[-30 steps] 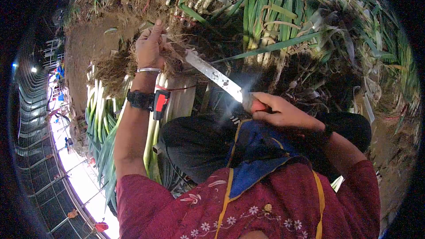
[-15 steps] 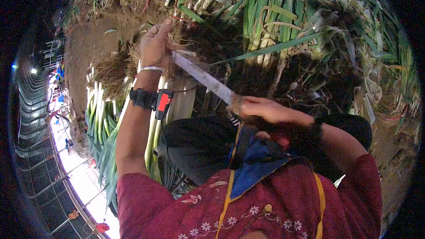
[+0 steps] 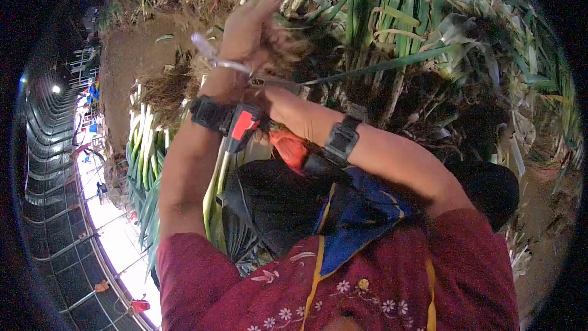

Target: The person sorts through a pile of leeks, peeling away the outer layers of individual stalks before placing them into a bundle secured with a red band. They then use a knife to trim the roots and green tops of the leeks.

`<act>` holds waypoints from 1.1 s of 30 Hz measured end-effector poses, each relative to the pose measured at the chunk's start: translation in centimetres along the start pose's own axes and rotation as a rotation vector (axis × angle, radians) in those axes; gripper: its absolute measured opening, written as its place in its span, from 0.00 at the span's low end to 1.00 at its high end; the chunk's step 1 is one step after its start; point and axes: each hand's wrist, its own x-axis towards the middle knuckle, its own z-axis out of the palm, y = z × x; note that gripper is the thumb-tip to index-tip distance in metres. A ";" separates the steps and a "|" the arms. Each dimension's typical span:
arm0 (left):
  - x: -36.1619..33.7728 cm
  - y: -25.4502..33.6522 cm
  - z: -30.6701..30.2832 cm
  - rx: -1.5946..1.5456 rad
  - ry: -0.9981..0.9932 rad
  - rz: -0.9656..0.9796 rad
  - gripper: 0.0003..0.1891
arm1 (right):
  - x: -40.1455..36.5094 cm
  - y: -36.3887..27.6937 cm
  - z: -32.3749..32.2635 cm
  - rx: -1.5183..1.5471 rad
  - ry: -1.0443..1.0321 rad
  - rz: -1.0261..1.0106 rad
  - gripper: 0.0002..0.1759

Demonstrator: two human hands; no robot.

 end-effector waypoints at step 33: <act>2.7 -8.1 -7.7 0.379 -0.334 -0.481 0.14 | -13.9 -5.6 -8.7 0.419 0.230 0.544 0.19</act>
